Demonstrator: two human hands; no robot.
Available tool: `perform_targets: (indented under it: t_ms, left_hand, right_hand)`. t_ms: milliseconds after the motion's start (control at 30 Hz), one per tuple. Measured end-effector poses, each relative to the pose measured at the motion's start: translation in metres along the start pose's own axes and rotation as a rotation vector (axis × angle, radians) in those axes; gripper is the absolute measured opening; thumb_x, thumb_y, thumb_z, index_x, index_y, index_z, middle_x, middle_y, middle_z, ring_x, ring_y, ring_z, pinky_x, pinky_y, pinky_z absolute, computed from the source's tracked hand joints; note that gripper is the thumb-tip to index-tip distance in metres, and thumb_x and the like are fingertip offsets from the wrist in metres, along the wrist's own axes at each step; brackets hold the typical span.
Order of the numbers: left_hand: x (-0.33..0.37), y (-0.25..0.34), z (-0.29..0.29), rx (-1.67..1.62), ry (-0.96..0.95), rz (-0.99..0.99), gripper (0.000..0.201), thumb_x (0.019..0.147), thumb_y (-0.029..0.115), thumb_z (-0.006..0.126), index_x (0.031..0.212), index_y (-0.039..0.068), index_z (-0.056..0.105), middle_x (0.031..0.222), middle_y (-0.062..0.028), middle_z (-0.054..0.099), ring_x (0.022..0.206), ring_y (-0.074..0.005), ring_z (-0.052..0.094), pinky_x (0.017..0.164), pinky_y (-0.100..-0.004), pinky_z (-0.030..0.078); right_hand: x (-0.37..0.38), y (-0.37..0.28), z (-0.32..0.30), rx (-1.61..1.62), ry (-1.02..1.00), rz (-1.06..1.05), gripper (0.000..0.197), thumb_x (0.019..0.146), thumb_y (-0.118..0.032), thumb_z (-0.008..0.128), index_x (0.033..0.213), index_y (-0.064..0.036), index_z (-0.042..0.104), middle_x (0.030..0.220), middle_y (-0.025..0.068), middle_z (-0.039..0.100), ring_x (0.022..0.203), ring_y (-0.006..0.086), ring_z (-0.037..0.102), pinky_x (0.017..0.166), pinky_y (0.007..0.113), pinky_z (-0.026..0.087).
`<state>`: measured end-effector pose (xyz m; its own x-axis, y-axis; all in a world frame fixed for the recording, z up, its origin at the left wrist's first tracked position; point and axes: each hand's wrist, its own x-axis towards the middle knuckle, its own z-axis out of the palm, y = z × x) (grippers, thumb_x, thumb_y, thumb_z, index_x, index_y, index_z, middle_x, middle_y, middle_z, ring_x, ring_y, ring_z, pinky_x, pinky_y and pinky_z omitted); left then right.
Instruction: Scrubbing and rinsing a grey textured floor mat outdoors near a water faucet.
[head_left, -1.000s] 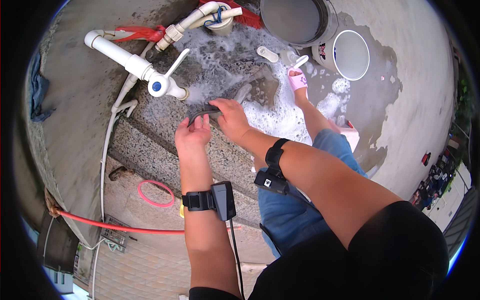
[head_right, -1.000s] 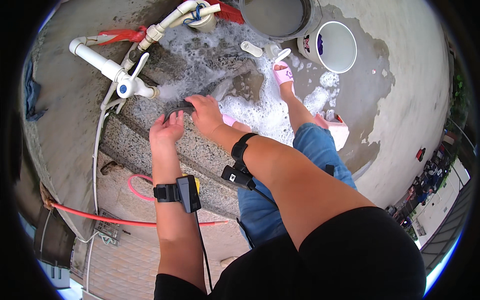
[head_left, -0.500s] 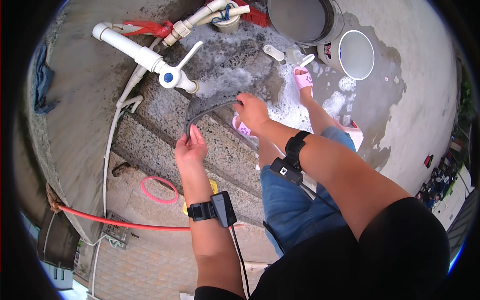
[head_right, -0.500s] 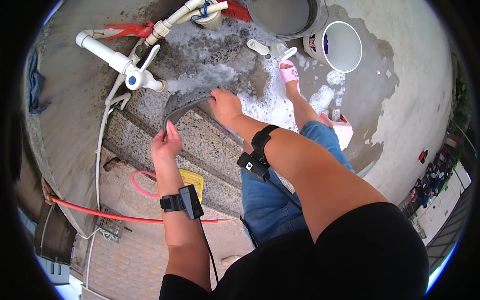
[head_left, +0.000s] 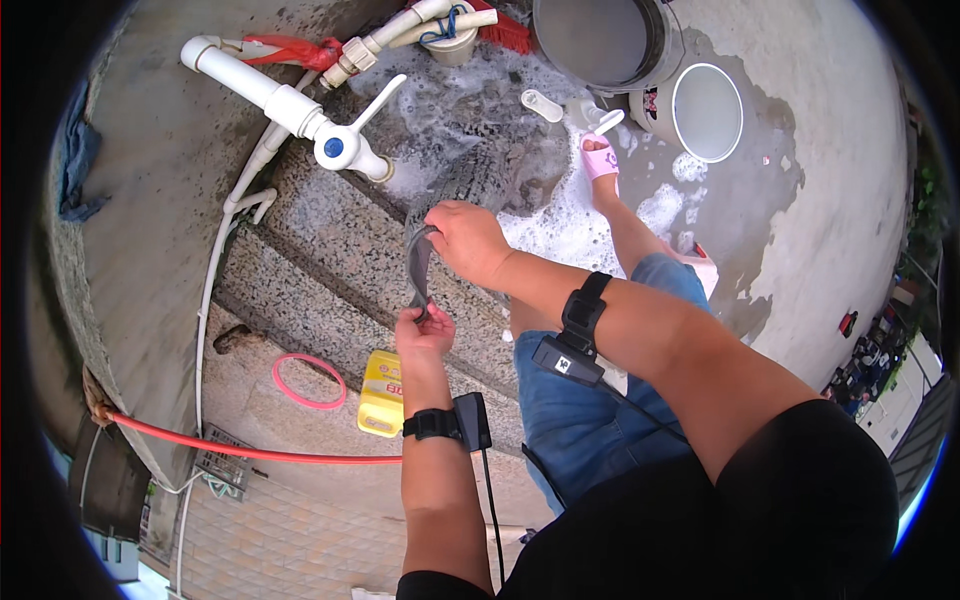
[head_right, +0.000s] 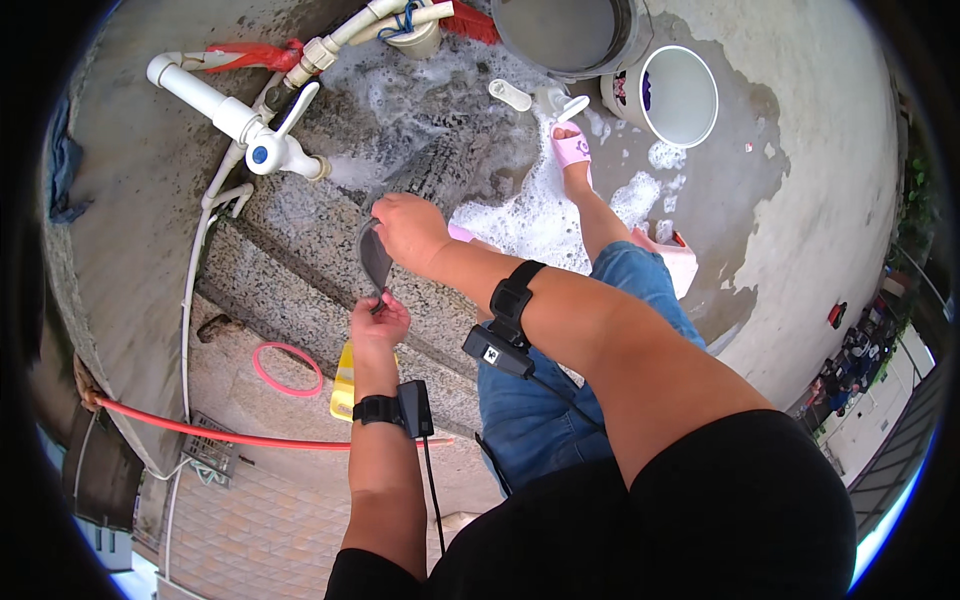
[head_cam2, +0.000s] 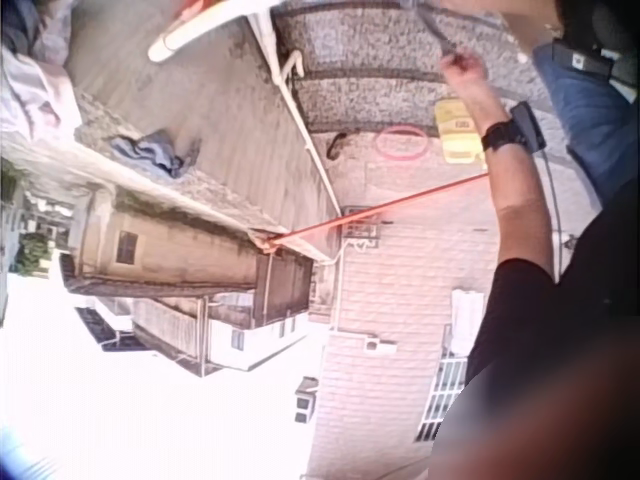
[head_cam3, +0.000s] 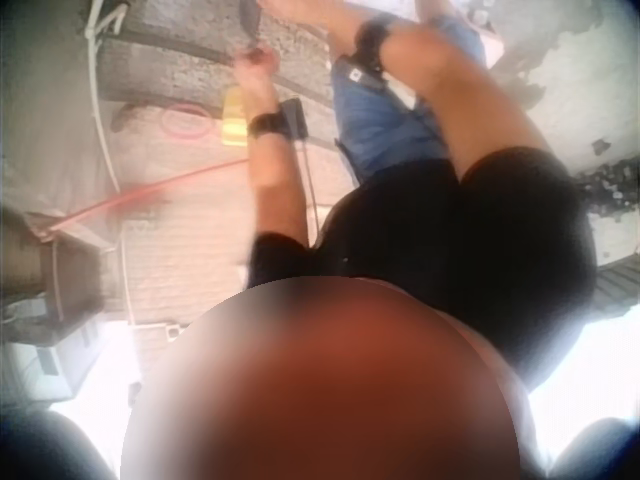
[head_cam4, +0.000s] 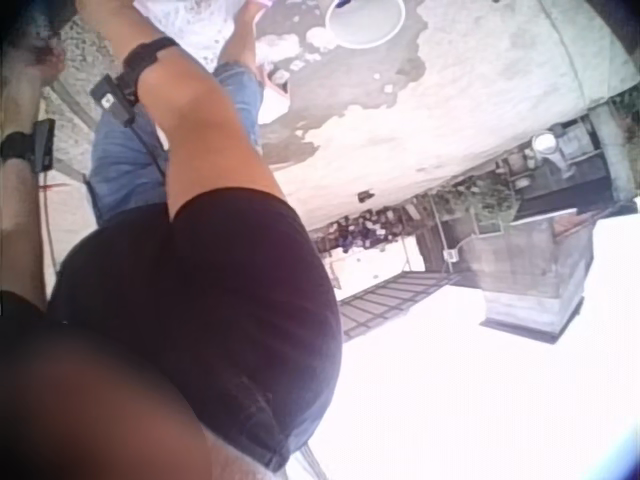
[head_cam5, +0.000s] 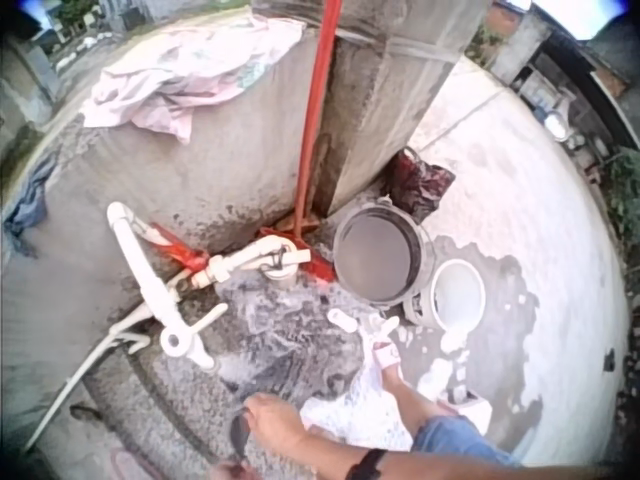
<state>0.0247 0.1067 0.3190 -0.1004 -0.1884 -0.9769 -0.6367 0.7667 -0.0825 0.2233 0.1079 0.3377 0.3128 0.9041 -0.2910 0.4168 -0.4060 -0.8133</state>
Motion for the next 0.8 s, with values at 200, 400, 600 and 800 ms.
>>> perform_targets:
  t_ms: [200, 400, 600, 800]
  left_hand:
    - [0.005, -0.021, 0.024, 0.22, 0.01, -0.035, 0.021, 0.084, 0.01, 0.049, 0.103, 0.001, 0.05, 0.099, -0.0118, 0.059, 0.084, -0.0217, 0.061, 0.077, -0.0388, 0.05]
    - [0.022, -0.024, 0.053, 0.927, 0.352, 0.646, 0.04, 0.086, 0.03, 0.058, 0.116, 0.005, 0.048, 0.122, -0.0125, 0.047, 0.11, -0.0221, 0.049, 0.084, -0.0396, 0.046]
    - [0.015, -0.009, 0.074, 0.913, -0.421, 0.678, 0.052, 0.087, 0.041, 0.055, 0.124, 0.006, 0.044, 0.128, -0.0102, 0.044, 0.115, -0.0209, 0.046, 0.092, -0.0356, 0.041]
    - [0.02, -0.063, 0.117, 0.804, -0.596, 0.583, 0.051, 0.088, 0.04, 0.055, 0.125, 0.007, 0.044, 0.127, -0.0098, 0.045, 0.115, -0.0205, 0.046, 0.093, -0.0353, 0.04]
  right_hand:
    - [0.016, -0.033, 0.012, -0.048, -0.062, -0.114, 0.008, 0.071, -0.011, 0.058, 0.074, -0.0038, 0.057, 0.079, 0.0111, 0.057, 0.082, 0.0305, 0.057, 0.07, 0.041, 0.048]
    - [0.024, -0.037, 0.013, -0.092, -0.09, -0.146, 0.007, 0.068, -0.009, 0.057, 0.072, -0.0038, 0.058, 0.081, 0.0106, 0.059, 0.082, 0.0291, 0.058, 0.069, 0.04, 0.049]
    - [0.037, -0.052, 0.024, -0.215, -0.127, -0.149, 0.009, 0.065, -0.009, 0.058, 0.071, -0.0045, 0.063, 0.083, 0.0095, 0.061, 0.083, 0.0274, 0.06, 0.07, 0.038, 0.05]
    - [0.031, 0.05, 0.151, -1.76, 0.126, -0.244, 0.034, 0.079, -0.024, 0.053, 0.11, -0.0101, 0.056, 0.111, 0.0129, 0.054, 0.105, 0.0296, 0.051, 0.086, 0.045, 0.043]
